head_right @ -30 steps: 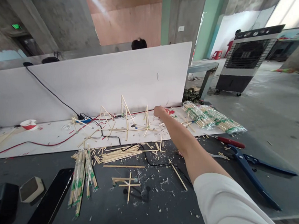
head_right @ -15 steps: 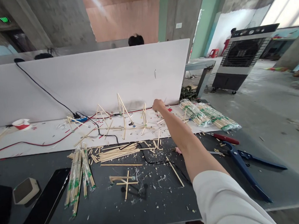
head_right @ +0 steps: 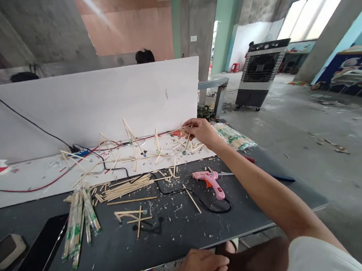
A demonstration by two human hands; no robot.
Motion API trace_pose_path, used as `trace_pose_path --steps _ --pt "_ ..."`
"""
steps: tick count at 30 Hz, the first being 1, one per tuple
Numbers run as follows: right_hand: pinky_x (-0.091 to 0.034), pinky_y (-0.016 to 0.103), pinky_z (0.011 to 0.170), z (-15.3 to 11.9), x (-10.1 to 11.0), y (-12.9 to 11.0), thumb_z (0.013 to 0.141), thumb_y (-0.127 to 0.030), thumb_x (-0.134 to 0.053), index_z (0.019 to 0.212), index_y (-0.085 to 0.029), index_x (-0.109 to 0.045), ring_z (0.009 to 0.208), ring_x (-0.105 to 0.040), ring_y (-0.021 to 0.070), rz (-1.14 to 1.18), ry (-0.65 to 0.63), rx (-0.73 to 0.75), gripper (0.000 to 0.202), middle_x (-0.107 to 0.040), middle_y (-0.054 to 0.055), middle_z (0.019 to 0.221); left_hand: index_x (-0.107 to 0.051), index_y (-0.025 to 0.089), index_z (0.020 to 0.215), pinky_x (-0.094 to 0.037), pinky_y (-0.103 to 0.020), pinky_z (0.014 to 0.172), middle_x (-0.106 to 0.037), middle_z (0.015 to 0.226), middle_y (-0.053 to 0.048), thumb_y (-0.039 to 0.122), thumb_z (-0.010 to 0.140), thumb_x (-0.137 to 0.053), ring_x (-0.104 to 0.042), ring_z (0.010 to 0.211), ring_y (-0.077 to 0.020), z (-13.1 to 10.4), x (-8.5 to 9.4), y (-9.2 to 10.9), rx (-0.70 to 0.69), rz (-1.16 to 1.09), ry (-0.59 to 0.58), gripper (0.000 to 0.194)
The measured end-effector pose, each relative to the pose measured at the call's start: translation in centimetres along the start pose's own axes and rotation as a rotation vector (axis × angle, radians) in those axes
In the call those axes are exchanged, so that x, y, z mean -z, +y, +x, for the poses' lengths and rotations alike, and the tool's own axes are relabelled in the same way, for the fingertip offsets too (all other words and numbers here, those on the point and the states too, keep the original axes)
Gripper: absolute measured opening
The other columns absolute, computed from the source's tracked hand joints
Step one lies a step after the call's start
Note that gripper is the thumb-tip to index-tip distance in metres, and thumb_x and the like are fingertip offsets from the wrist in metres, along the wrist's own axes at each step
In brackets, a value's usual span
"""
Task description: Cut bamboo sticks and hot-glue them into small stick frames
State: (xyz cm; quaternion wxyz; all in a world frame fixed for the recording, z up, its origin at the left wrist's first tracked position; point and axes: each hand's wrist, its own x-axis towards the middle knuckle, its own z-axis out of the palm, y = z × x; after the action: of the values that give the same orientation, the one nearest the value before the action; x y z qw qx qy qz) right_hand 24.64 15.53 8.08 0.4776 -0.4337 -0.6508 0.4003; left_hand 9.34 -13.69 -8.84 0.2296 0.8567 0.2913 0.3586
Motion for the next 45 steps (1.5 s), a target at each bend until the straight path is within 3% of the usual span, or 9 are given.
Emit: trace_pose_path --steps 5,11,15,19,22,25,30,41,45 --pt "-0.049 0.026 0.057 -5.5 -0.2 -1.3 0.071 -0.04 -0.083 0.089 -0.018 -0.068 0.062 -0.06 0.0128 0.295 -0.087 -0.131 0.032 -0.062 0.0 0.068 -0.069 0.021 0.106 -0.053 -0.022 0.067 -0.074 0.078 -0.005 0.023 0.098 -0.049 -0.071 0.069 -0.0149 1.9 2.9 0.5 0.027 0.003 0.263 0.022" --pt "-0.045 0.019 0.052 -11.2 -3.6 -1.2 0.065 -0.028 -0.088 0.083 -0.017 -0.066 0.057 -0.056 0.008 0.671 -0.186 -0.45 0.03 -0.059 -0.003 0.068 -0.07 0.016 0.11 -0.052 -0.021 0.061 -0.072 0.075 -0.004 0.027 0.099 -0.052 -0.063 0.056 -0.011 4.1 8.1 -1.3 0.365 -0.078 0.565 0.024" --pt "-0.045 0.015 0.053 -15.3 -6.7 -0.6 0.07 -0.023 -0.083 0.083 -0.016 -0.067 0.057 -0.053 0.0062 0.795 -0.271 -0.639 0.022 -0.06 -0.002 0.071 -0.064 0.018 0.126 -0.054 -0.026 0.069 -0.073 0.103 -0.01 0.037 0.099 -0.053 -0.067 0.07 -0.0144 4.9 9.8 -2.4 0.431 -0.121 0.636 0.035" --pt "-0.044 0.016 0.054 -17.6 -8.5 -0.1 0.073 -0.025 -0.08 0.086 -0.017 -0.068 0.059 -0.055 0.0064 0.799 -0.353 -0.701 0.02 -0.062 -0.001 0.077 -0.071 0.02 0.11 -0.053 -0.026 0.078 -0.071 0.111 -0.009 0.036 0.098 -0.056 -0.068 0.089 -0.0178 5.5 10.4 -2.3 0.384 -0.133 0.641 0.025" --pt "-0.042 0.02 0.05 -18.0 -8.4 -0.2 0.079 -0.033 -0.073 0.089 -0.018 -0.067 0.057 -0.055 0.0088 0.574 -0.401 -0.6 0.019 -0.062 0.0 0.077 -0.072 0.019 0.095 -0.051 -0.025 0.074 -0.073 0.092 -0.005 0.034 0.098 -0.054 -0.068 0.081 -0.0165 5.5 10.4 -2.1 0.391 -0.116 0.691 0.023" --pt "-0.043 0.025 0.052 -18.5 -7.4 -1.0 0.089 -0.037 -0.063 0.093 -0.019 -0.069 0.061 -0.058 0.0133 0.071 -0.248 -0.262 0.019 -0.066 0.004 0.082 -0.068 0.018 0.086 -0.048 -0.023 0.068 -0.07 0.081 -0.004 0.029 0.099 -0.051 -0.065 0.073 -0.015 5.3 10.7 -1.5 0.35 0.033 0.667 0.024" --pt "-0.047 0.027 0.064 -20.4 -5.9 -3.1 0.095 -0.03 -0.057 0.105 -0.019 -0.071 0.078 -0.063 0.0163 -0.326 -0.069 0.273 0.021 -0.071 0.007 0.093 -0.067 0.017 0.09 -0.041 -0.023 0.059 -0.063 0.075 -0.004 0.019 0.098 -0.049 -0.06 0.064 -0.0147 4.5 10.7 -0.4 0.21 0.279 0.399 0.02" --pt "-0.044 0.031 0.069 -20.1 -5.2 -0.4 0.092 -0.004 -0.041 0.089 -0.013 -0.067 0.078 -0.059 0.0182 -0.653 -0.356 0.492 0.028 -0.067 0.009 0.087 -0.067 0.017 0.098 -0.042 -0.026 0.059 -0.064 0.078 -0.005 0.014 0.097 -0.047 -0.062 0.066 -0.0167 2.9 10.0 -0.7 0.202 0.339 0.211 0.02" --pt "-0.042 0.029 0.066 -19.8 -5.1 -0.1 0.089 -0.003 -0.04 0.086 -0.015 -0.064 0.071 -0.056 0.0162 -0.543 -0.359 0.422 0.027 -0.065 0.007 0.082 -0.068 0.017 0.095 -0.042 -0.025 0.058 -0.065 0.077 -0.005 0.015 0.098 -0.046 -0.063 0.066 -0.0161 3.0 10.1 -0.5 0.234 0.298 0.197 0.022"
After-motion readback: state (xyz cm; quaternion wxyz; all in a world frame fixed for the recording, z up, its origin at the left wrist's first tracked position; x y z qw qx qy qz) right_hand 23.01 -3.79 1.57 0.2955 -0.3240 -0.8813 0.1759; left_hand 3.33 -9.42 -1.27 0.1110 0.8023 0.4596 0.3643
